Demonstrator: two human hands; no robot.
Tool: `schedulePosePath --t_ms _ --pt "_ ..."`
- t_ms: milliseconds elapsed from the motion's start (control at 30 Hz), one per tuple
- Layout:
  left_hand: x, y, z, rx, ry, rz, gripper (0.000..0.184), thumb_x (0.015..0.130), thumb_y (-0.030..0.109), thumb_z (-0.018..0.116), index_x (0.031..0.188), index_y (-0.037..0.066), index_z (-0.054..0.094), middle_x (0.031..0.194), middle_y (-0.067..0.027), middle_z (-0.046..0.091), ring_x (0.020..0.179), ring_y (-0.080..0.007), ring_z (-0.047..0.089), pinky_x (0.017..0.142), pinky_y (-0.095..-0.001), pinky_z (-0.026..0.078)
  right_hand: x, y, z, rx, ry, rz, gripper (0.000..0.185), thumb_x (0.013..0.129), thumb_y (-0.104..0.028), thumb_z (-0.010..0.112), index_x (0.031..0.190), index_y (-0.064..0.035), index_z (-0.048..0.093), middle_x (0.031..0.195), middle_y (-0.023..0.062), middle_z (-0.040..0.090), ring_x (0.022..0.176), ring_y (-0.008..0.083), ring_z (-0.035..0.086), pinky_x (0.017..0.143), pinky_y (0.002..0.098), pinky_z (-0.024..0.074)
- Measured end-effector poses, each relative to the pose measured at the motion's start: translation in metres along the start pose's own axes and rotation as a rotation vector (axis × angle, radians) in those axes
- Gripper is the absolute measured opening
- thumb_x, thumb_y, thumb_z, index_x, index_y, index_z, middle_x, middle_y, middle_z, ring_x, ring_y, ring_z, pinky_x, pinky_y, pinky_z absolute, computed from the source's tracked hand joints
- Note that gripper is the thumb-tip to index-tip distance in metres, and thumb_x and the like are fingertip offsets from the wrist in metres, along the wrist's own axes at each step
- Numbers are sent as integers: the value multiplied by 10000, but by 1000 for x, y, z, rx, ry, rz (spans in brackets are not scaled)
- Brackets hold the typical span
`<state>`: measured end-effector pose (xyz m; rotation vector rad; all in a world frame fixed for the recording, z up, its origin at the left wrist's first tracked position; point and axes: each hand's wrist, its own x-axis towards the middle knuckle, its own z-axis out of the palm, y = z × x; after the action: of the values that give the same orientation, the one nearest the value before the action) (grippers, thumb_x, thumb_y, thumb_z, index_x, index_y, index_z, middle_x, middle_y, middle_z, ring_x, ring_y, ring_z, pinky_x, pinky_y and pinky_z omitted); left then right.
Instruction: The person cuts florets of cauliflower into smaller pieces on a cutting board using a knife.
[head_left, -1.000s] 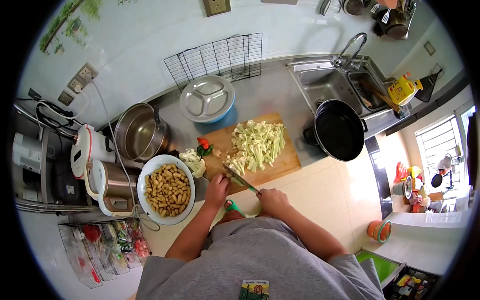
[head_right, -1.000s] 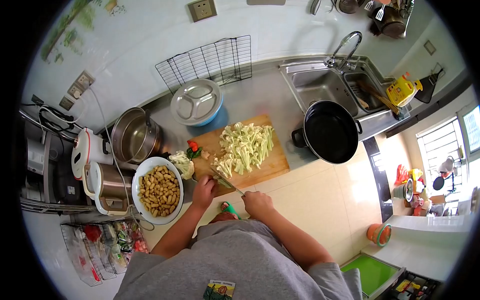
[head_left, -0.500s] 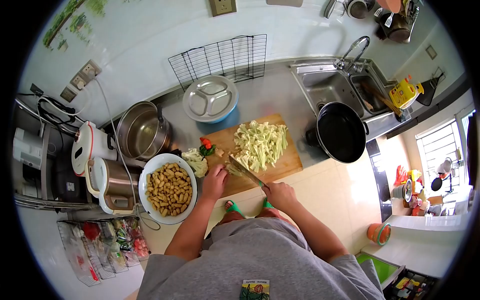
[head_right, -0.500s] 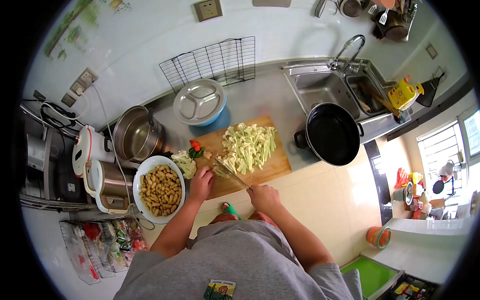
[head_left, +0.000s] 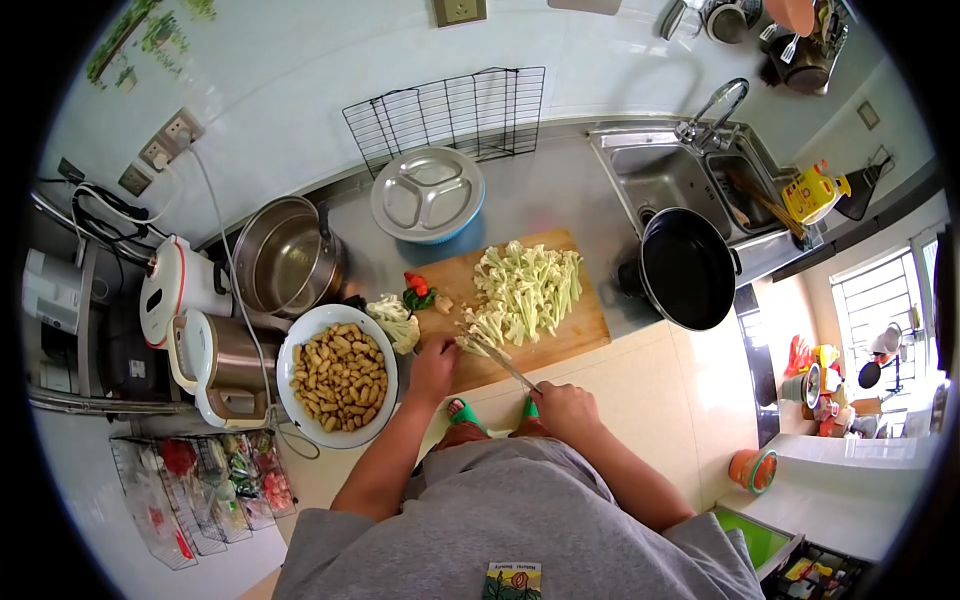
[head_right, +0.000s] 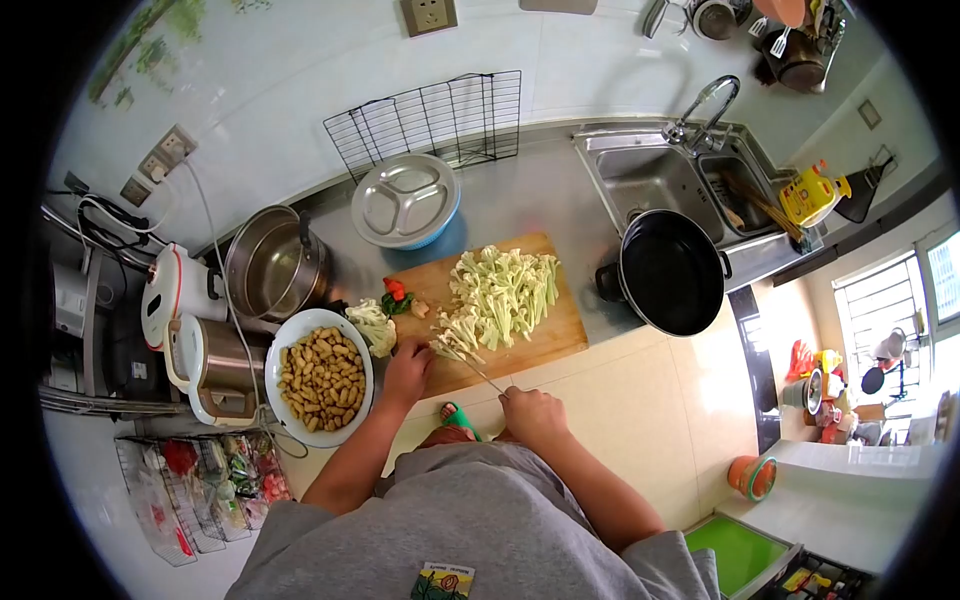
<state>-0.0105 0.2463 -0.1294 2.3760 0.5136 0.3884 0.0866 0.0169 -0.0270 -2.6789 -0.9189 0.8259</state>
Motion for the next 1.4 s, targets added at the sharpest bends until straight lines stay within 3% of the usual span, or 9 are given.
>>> schedulePosePath --t_ms 67,200,267,500,667,867,1100,1167,1400 --pt "-1 -1 0 50 21 78 158 884 136 583 995 28 616 926 -149 618 827 -338 634 695 -413 502 3 0 4 16 -23 29 280 938 -359 523 933 -120 669 814 198 684 790 392 673 721 507 528" --pt "0 1 -2 52 -40 35 122 834 84 630 941 37 666 1002 -152 614 854 -353 633 693 -423 521 4 -8 -3 44 -69 11 293 942 -360 518 953 -103 658 851 207 687 814 382 680 734 495 533" --pt "0 -5 -1 65 -22 141 162 870 122 575 990 33 637 987 -152 616 849 -352 631 695 -433 509 7 -14 -3 -98 -88 -21 245 922 -303 539 975 -86 639 867 185 699 816 356 694 720 466 548" --pt "-3 -4 1 90 -23 110 165 848 63 546 971 40 654 998 -144 610 900 -351 623 717 -429 511 13 -24 15 -177 -33 -66 149 865 -185 565 958 -80 614 843 156 708 779 318 711 665 432 564" --pt "-8 -7 4 17 61 159 206 778 18 570 960 33 666 998 -129 609 932 -331 609 746 -415 502 34 -18 29 -44 41 -54 218 927 -281 520 940 -92 629 795 194 687 766 370 687 664 488 539" --pt "-10 -9 4 70 44 81 132 793 38 652 917 41 697 976 -105 637 885 -309 627 733 -388 514 14 -3 2 16 -12 -3 316 956 -388 484 933 -133 668 809 198 681 787 398 662 725 515 513" --pt "-9 -6 2 63 57 108 128 790 37 675 916 33 702 977 -106 643 887 -301 635 741 -381 520 -2 0 -4 8 -54 -2 322 952 -388 494 957 -133 692 833 200 687 807 394 666 737 498 519" --pt "-9 -7 3 37 76 138 194 791 23 613 962 48 700 972 -117 640 893 -321 624 744 -404 511 -4 -4 -9 -64 -101 -21 316 962 -360 495 961 -93 665 860 191 698 822 372 688 725 483 541" --pt "-10 -9 1 35 37 128 227 781 7 606 980 59 702 1012 -102 646 930 -310 626 780 -394 515 3 -5 5 -101 -99 -2 319 952 -371 499 964 -104 675 862 194 691 848 379 681 754 480 532"
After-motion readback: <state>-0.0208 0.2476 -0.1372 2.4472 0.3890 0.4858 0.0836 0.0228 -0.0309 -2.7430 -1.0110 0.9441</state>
